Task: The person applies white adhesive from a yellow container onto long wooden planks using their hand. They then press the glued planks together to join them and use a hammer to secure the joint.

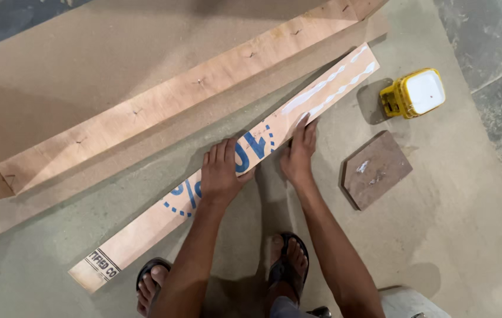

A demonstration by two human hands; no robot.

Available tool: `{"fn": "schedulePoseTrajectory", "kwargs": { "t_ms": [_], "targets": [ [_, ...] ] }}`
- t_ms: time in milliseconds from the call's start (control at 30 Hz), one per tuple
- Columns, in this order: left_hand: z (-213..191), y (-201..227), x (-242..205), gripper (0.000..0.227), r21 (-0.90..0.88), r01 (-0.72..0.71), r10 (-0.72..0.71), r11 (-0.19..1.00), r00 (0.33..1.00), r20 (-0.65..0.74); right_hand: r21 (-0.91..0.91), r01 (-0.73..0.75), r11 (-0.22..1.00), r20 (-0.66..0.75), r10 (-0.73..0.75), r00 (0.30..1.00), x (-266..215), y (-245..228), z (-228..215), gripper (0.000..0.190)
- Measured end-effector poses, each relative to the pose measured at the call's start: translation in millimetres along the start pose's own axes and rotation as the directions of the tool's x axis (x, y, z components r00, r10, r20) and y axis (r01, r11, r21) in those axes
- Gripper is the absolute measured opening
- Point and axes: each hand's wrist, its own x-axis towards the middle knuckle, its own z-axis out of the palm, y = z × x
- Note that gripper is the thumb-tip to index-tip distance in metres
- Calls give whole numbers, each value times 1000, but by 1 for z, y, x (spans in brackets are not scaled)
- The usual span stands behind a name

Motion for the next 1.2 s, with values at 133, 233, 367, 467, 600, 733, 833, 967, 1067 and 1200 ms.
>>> {"fn": "schedulePoseTrajectory", "kwargs": {
  "t_ms": [133, 233, 367, 467, 600, 733, 833, 967, 1067, 1200],
  "targets": [
    [2, 0, 0, 85, 19, 14, -14, 1000, 1000, 12, -132, -122, 984, 181, 145, 973, -13, -30, 1, 105],
    [2, 0, 1, 86, 11, 33, -33, 999, 999, 37, -272, -180, 945, 333, 268, 904, -23, -49, 1, 107],
    [2, -1, -1, 87, 2, 30, -30, 1000, 999, 43, -439, -31, 898, 335, 196, 922, -40, -67, 5, 93],
    [4, -2, -1, 87, 23, 34, -35, 999, 997, 67, -598, 163, 784, 366, 87, 927, -51, -78, 5, 87],
    [3, -2, -1, 86, 29, 57, -60, 998, 992, 113, -621, 398, 675, 526, -17, 850, -56, -82, -17, 81],
    [1, -2, -1, 92, 33, 33, -36, 999, 992, 119, -352, 195, 916, 472, -7, 881, -18, -37, -63, 55],
    [3, -1, 0, 90, 26, 77, -80, 997, 990, 120, -142, -160, 977, 111, 176, 978, 38, 26, -88, 57],
    [0, 1, 1, 93, 32, 66, -70, 997, 991, 116, -188, 31, 982, -151, -61, 987, 106, 106, -96, 81],
    [-2, 3, 2, 93, 29, 80, -83, 996, 988, 129, -196, -170, 966, -72, 158, 985, 134, 140, -93, 87],
    [1, 3, 2, 93, 65, 55, -61, 996, 995, 80, -152, -193, 969, -77, 183, 980, 147, 154, -89, 87]
  ]
}}
